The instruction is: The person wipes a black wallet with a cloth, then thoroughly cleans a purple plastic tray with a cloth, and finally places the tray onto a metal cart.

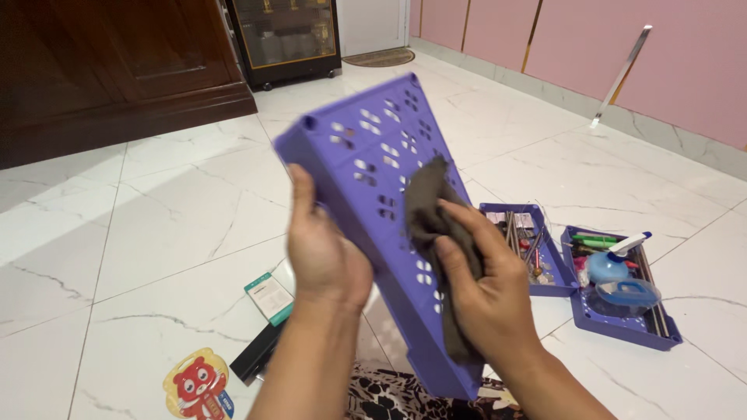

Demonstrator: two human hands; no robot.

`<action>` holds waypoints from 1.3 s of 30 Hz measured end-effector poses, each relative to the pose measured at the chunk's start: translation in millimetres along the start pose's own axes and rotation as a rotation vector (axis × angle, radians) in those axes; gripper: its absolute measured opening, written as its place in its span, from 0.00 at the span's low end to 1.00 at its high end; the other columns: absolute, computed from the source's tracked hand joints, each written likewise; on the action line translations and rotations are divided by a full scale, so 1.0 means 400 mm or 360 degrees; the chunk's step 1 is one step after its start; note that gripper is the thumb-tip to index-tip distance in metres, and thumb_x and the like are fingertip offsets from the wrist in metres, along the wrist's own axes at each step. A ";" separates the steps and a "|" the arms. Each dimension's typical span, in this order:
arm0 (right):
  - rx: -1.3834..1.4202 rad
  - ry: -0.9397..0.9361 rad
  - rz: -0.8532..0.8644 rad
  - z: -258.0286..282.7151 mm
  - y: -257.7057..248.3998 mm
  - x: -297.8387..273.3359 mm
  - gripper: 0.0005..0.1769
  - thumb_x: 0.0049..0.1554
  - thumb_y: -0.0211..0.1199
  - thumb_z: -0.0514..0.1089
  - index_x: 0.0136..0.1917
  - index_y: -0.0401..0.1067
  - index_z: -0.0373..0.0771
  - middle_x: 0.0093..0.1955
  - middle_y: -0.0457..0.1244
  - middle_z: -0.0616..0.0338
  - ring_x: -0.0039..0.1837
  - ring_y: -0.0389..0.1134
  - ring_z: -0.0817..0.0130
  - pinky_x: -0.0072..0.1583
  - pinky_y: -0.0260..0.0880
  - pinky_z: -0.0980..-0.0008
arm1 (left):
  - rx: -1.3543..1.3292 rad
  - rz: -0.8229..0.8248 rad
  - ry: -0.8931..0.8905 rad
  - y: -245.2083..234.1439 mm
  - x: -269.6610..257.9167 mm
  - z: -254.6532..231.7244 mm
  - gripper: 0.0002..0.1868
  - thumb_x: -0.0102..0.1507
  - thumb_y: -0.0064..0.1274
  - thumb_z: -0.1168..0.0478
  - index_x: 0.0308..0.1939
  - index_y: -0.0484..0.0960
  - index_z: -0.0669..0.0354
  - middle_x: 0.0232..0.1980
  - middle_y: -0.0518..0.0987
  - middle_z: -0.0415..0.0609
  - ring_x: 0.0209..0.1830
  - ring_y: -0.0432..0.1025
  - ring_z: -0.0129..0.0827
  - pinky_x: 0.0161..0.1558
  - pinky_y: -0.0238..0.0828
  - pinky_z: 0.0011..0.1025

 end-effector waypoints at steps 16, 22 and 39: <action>-0.0247 -0.0183 -0.0217 -0.250 -0.051 0.106 0.17 0.71 0.56 0.40 0.70 0.66 0.31 0.62 0.68 0.52 0.64 0.68 0.68 0.65 0.68 0.70 | -0.0012 0.0140 -0.0009 -0.036 -0.005 0.128 0.23 0.75 0.38 0.46 0.57 0.76 0.62 0.50 0.80 0.49 0.49 0.76 0.31 0.55 0.74 0.32; -0.0562 0.0543 -0.0106 -0.556 -0.086 0.000 0.22 0.63 0.61 0.46 0.67 0.71 0.34 0.58 0.69 0.46 0.58 0.71 0.61 0.58 0.70 0.66 | 0.0283 0.0148 0.0090 -0.088 0.064 0.160 0.25 0.72 0.43 0.41 0.52 0.79 0.60 0.45 0.80 0.45 0.45 0.76 0.29 0.51 0.77 0.30; -0.0837 0.1178 0.0542 -0.911 -0.068 -0.124 0.25 0.58 0.64 0.52 0.67 0.73 0.44 0.53 0.72 0.44 0.54 0.76 0.55 0.57 0.73 0.61 | 0.1452 0.0519 0.0094 -0.131 0.145 0.320 0.16 0.72 0.51 0.49 0.57 0.82 0.52 0.35 0.83 0.40 0.32 0.71 0.19 0.34 0.70 0.24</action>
Point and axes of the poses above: each hand's wrist, its own x-axis towards the middle knuckle, its own y-axis out of the palm, z = x × y, the point moved 4 cm from there along x, towards the middle knuckle
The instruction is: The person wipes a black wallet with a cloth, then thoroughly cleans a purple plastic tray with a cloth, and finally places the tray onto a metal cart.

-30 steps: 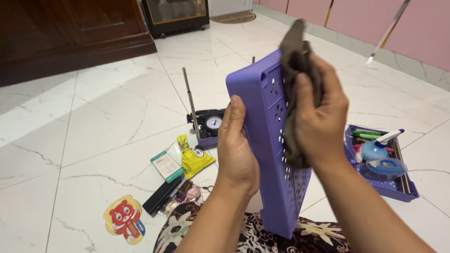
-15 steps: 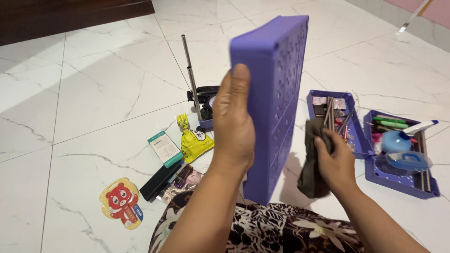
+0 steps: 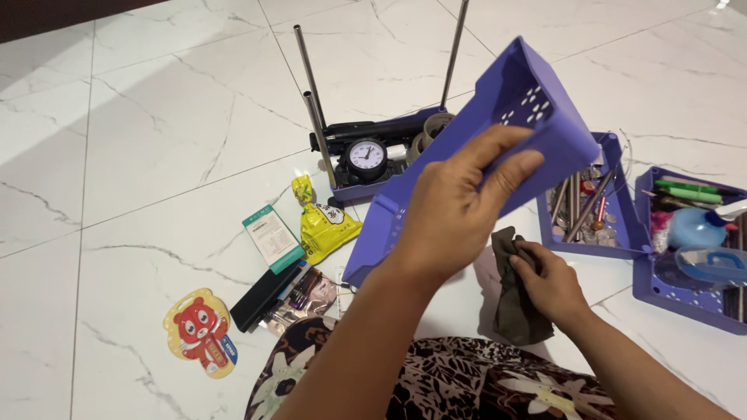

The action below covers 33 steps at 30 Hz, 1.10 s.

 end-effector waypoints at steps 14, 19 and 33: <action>0.0966 0.0656 0.0244 0.305 -0.225 -0.059 0.40 0.63 0.34 0.70 0.74 0.62 0.44 0.65 0.64 0.43 0.64 0.68 0.52 0.62 0.69 0.46 | 0.0932 0.0722 -0.0078 0.051 -0.018 0.066 0.22 0.66 0.42 0.37 0.59 0.80 0.32 0.36 0.86 0.42 0.38 0.80 0.41 0.41 0.73 0.42; 0.1204 0.0451 0.0471 0.358 -0.270 -0.108 0.35 0.66 0.43 0.63 0.78 0.57 0.40 0.64 0.63 0.42 0.62 0.69 0.51 0.56 0.72 0.39 | 0.1054 0.0893 -0.0013 0.083 -0.027 0.087 0.21 0.66 0.43 0.38 0.58 0.80 0.31 0.39 0.87 0.40 0.41 0.81 0.40 0.43 0.74 0.42; 0.1211 -0.0050 0.0430 0.145 -0.158 0.053 0.26 0.67 0.50 0.54 0.74 0.60 0.42 0.59 0.62 0.47 0.59 0.67 0.55 0.54 0.74 0.43 | 0.1168 -0.0777 -0.0378 -0.252 -0.034 0.082 0.41 0.61 0.61 0.51 0.75 0.61 0.56 0.81 0.47 0.66 0.79 0.40 0.65 0.69 0.37 0.64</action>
Point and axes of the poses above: each hand's wrist, its own x-axis towards the middle knuckle, its own y-axis out of the palm, z = x × y, the point moved 4 cm from there along x, towards the middle knuckle
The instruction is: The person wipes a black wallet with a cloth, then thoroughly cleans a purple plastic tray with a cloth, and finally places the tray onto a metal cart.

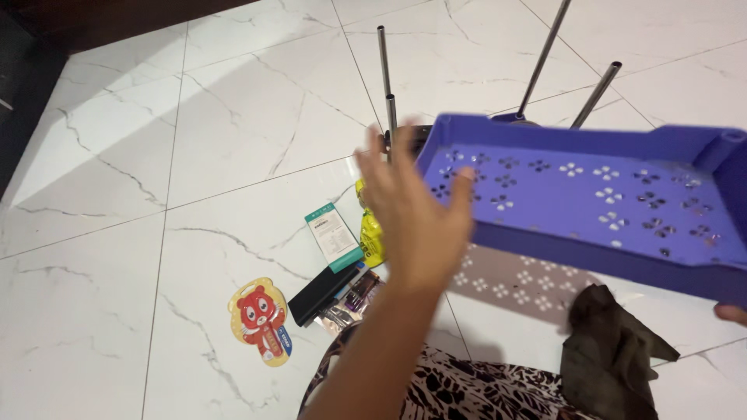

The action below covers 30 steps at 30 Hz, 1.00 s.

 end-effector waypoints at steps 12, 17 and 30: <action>-0.0211 -0.0099 -0.0014 -0.026 0.024 0.175 0.25 0.69 0.47 0.61 0.66 0.63 0.41 0.53 0.62 0.51 0.55 0.65 0.62 0.55 0.69 0.48 | -0.1187 0.0626 -0.0508 -0.024 0.228 0.105 0.38 0.66 0.42 0.41 0.79 0.63 0.48 0.62 0.80 0.51 0.48 0.73 0.38 0.45 0.69 0.33; -0.0383 -0.0328 -0.0046 0.073 -0.030 0.383 0.26 0.70 0.45 0.64 0.63 0.65 0.41 0.50 0.61 0.53 0.53 0.64 0.64 0.56 0.67 0.51 | -0.1189 0.0612 -0.0362 -0.042 0.376 0.130 0.28 0.66 0.48 0.45 0.62 0.79 0.60 0.56 0.83 0.50 0.50 0.73 0.33 0.49 0.71 0.29; -0.0974 -0.0544 -0.0345 0.364 0.029 0.669 0.31 0.69 0.44 0.70 0.55 0.68 0.41 0.46 0.64 0.58 0.52 0.66 0.70 0.54 0.63 0.57 | -0.0965 0.0523 -0.0458 0.040 0.532 0.249 0.20 0.59 0.57 0.44 0.43 0.87 0.55 0.44 0.87 0.45 0.38 0.75 0.26 0.42 0.73 0.29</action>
Point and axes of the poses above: each hand's wrist, its own x-axis towards the middle knuckle, its own y-axis out of the palm, z = x × y, the point moved 4 cm from there along x, towards the middle knuckle
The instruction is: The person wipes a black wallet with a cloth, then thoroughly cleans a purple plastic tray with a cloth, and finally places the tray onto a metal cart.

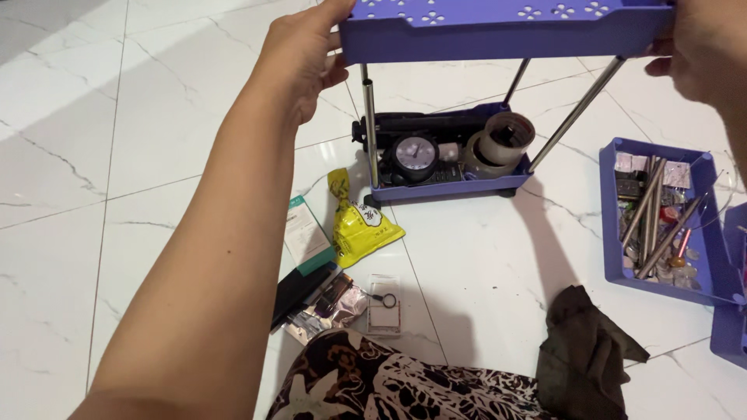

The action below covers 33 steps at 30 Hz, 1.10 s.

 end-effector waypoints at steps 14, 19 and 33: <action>-0.0081 -0.0362 0.0260 -0.201 -0.028 0.110 0.17 0.72 0.43 0.42 0.64 0.68 0.31 0.54 0.65 0.45 0.56 0.69 0.59 0.53 0.72 0.62 | -0.0100 0.0144 0.0087 0.019 -0.026 0.037 0.13 0.59 0.63 0.50 0.41 0.83 0.52 0.43 0.85 0.43 0.45 0.78 0.28 0.47 0.76 0.30; -0.0775 -0.1059 0.0214 -0.166 -0.019 0.079 0.17 0.67 0.43 0.29 0.65 0.68 0.28 0.56 0.67 0.39 0.57 0.70 0.53 0.51 0.75 0.62 | -0.0138 0.0167 0.0170 0.013 -0.026 0.040 0.14 0.60 0.63 0.50 0.43 0.82 0.52 0.43 0.84 0.40 0.45 0.79 0.26 0.45 0.76 0.27; -0.0032 -0.0378 0.0416 -0.199 0.000 0.114 0.32 0.74 0.41 0.61 0.72 0.60 0.31 0.59 0.62 0.40 0.60 0.68 0.56 0.57 0.74 0.55 | -0.0117 0.0042 0.0111 0.035 0.000 0.071 0.18 0.60 0.62 0.48 0.45 0.83 0.56 0.45 0.87 0.42 0.48 0.82 0.30 0.47 0.82 0.28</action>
Point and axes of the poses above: each hand's wrist, its own x-axis towards the middle knuckle, its own y-axis out of the palm, z = x × y, the point moved 4 cm from there along x, towards the middle knuckle
